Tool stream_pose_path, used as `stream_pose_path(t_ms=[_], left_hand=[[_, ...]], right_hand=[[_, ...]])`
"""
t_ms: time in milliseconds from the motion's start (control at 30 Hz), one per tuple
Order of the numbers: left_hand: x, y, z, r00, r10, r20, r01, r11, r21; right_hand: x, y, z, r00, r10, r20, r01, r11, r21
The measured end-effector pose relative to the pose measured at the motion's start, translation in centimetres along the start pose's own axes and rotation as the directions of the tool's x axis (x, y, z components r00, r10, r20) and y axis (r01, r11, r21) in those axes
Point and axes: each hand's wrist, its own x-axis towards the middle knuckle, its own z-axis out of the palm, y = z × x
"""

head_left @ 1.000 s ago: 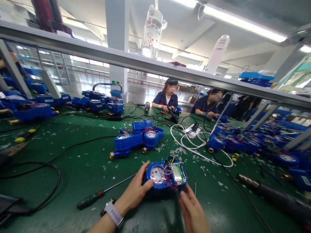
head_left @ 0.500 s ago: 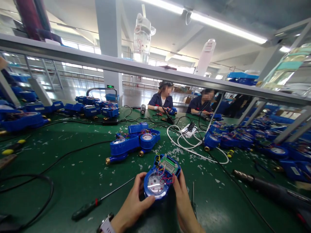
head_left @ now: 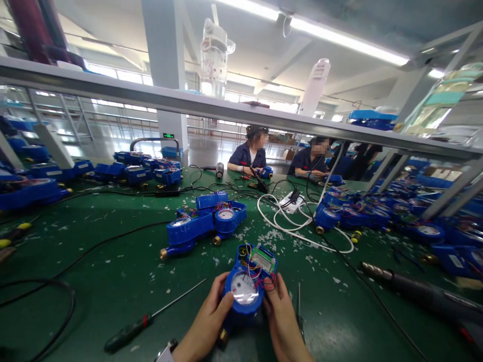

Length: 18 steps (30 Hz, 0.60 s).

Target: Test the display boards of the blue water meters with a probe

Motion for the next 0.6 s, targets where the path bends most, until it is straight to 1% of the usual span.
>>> stream_pose_path(t_ms=[100, 200, 333, 467, 533, 600], left_hand=[[0.1, 0.1, 0.1, 1.000, -0.018, -0.006, 0.018, 0.999, -0.027], [0.0, -0.3, -0.1, 0.999, -0.014, 0.029, 0.015, 0.999, -0.033], [-0.1, -1.3, -0.3, 0.999, -0.005, 0.043, 0.005, 1.000, 0.001], [-0.1, -2.1, 0.1, 0.999, 0.028, 0.026, -0.028, 1.000, -0.009], [-0.1, -2.3, 0.4, 0.998, 0.045, 0.041, -0.044, 0.999, -0.029], [-0.3, -2.5, 0.5, 0.995, 0.065, 0.078, -0.063, 0.997, -0.038]], right_hand=[[-1.7, 1.2, 0.0, 0.991, 0.121, 0.053, -0.125, 0.989, 0.078], [-2.7, 1.5, 0.3, 0.977, 0.187, 0.106, -0.200, 0.971, 0.134], [-2.5, 0.6, -0.1, 0.957, 0.240, 0.161, -0.269, 0.944, 0.192], [-2.0, -0.5, -1.1, 0.920, 0.318, 0.231, -0.365, 0.908, 0.204], [-2.0, -0.8, -1.7, 0.905, 0.345, 0.248, -0.398, 0.893, 0.211], [-2.0, -1.3, -2.3, 0.893, 0.369, 0.256, -0.426, 0.878, 0.219]])
